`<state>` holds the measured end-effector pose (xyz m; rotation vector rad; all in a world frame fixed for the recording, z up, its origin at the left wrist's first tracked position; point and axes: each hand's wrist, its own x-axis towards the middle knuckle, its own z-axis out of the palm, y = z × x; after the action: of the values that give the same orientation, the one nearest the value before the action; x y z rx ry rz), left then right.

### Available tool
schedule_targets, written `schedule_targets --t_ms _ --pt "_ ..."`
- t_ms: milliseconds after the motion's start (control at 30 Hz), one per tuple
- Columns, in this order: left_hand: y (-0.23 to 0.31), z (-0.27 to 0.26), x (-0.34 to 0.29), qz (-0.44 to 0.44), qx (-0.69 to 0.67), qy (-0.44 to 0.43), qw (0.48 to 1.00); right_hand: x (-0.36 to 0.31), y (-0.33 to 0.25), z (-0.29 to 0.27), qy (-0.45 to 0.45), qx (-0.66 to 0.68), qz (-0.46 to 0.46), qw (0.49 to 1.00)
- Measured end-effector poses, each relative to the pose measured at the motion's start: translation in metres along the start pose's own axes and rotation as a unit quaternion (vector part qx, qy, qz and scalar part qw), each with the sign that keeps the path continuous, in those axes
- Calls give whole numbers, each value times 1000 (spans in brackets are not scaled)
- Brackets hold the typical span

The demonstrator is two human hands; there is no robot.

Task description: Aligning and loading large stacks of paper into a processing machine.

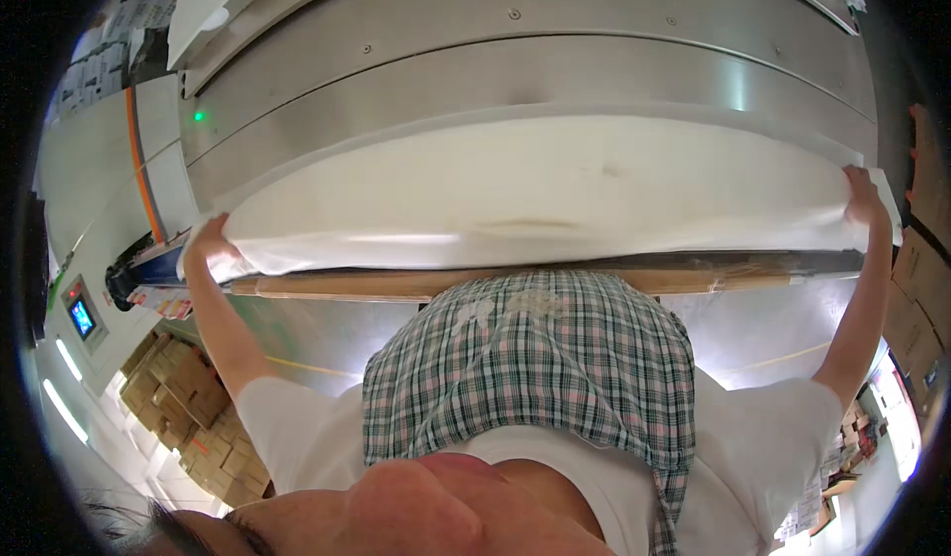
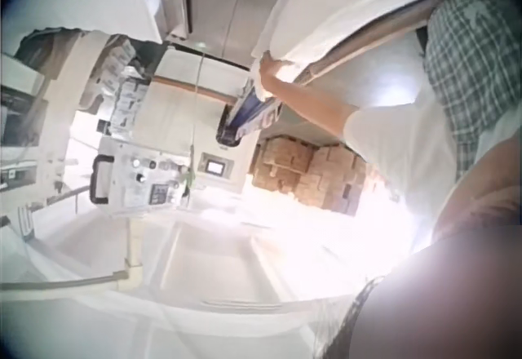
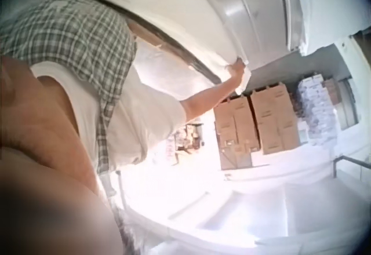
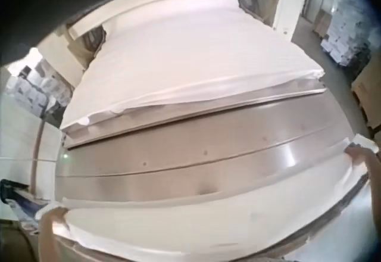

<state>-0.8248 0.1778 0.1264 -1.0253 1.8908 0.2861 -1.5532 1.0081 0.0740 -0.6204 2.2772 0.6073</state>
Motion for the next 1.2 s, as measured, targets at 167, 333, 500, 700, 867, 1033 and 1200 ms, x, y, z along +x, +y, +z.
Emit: schedule_targets --t_ms 167,333,500,700,867,1033,1200 --pt "26 -47 66 5 -210 30 977 87 -4 -48 -197 -136 21 971" --pt "73 -42 50 -25 -264 9 964 104 64 -21 -223 -141 6 965" --pt "115 -31 4 85 -180 301 933 97 98 -8 -1 -110 84 990" --pt "189 -5 -69 236 -334 491 770 61 -14 -50 409 95 -95 902" --pt "321 41 -100 447 -280 412 743 10 -248 -101 391 338 -309 799" --pt "371 48 -83 426 -202 454 756 -75 -461 -136 318 289 -570 701" --pt "362 61 -82 355 -169 492 777 -111 -575 -134 285 243 -691 618"
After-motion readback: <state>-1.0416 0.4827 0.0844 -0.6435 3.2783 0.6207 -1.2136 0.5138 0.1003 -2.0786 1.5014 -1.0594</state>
